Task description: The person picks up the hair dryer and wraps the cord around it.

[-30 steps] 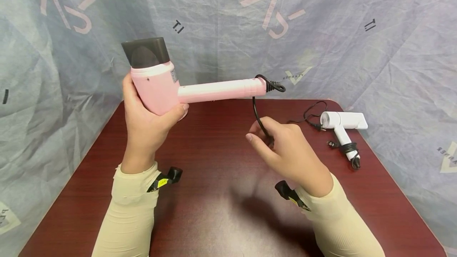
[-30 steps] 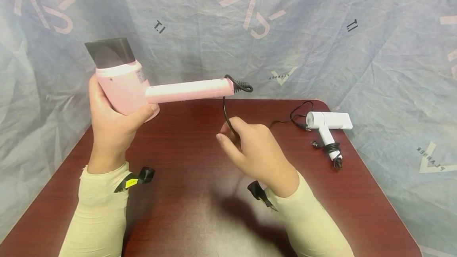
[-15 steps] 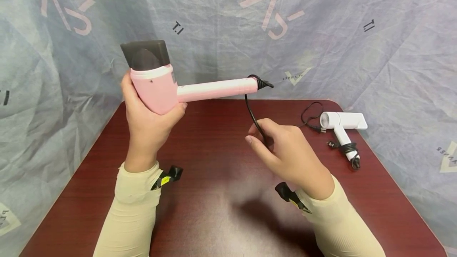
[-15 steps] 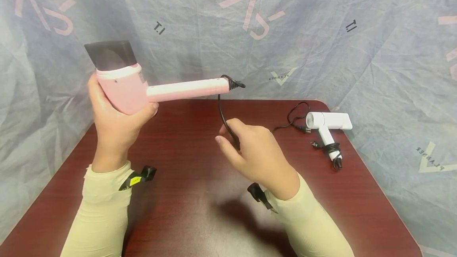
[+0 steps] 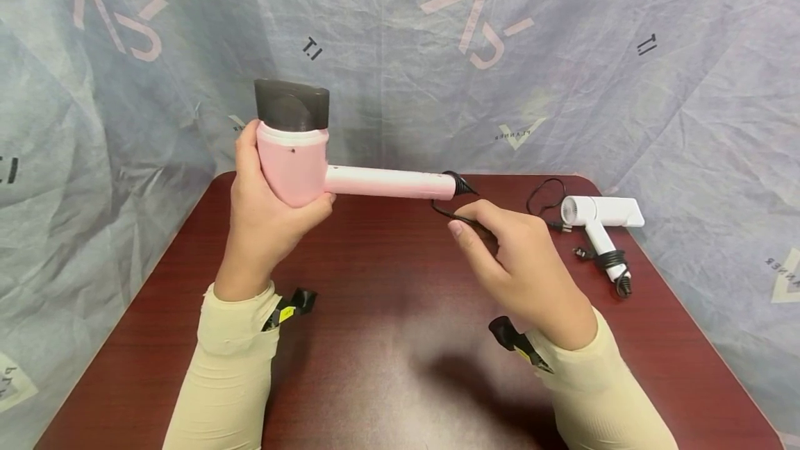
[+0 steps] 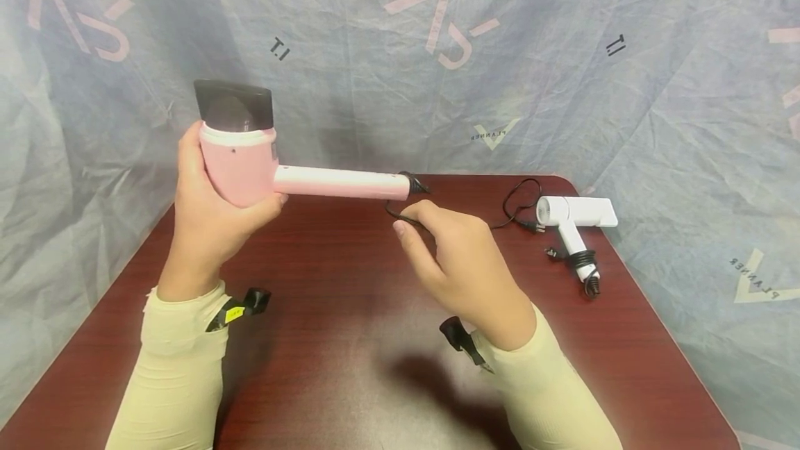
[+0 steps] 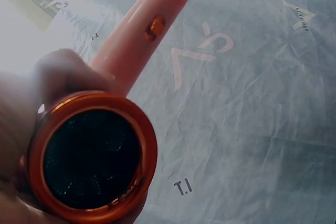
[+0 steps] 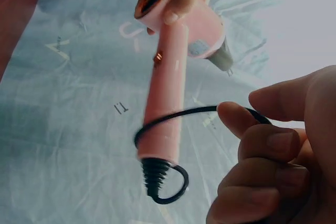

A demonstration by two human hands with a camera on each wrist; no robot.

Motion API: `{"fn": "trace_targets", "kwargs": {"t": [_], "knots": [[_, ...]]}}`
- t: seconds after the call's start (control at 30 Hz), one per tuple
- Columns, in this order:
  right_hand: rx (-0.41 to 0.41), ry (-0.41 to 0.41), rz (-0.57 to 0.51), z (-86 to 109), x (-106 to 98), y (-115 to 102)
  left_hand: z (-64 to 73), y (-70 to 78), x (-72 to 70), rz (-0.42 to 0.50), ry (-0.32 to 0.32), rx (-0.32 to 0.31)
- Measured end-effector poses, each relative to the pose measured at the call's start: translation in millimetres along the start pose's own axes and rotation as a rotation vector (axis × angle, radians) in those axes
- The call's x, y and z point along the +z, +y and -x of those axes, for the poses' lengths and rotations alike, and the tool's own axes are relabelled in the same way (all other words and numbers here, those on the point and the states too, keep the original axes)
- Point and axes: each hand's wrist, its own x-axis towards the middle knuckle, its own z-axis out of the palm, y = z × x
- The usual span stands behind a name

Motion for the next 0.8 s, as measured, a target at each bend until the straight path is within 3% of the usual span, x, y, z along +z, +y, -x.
{"fn": "trace_targets", "kwargs": {"t": [0.23, 0.47, 0.8], "knots": [[-0.054, 0.098, -0.008, -0.2, -3, 4, -1.4, -13.9, 0.0, -0.017, -0.048, 0.042], [-0.079, 0.137, -0.044, -1.7, -7, 6, -2.0, -24.7, -3.1, -0.019, -0.117, 0.058], [-0.082, 0.145, -0.108, -2.4, -11, 11, 0.8, -5.4, -6.6, 0.053, -0.213, 0.060]]}}
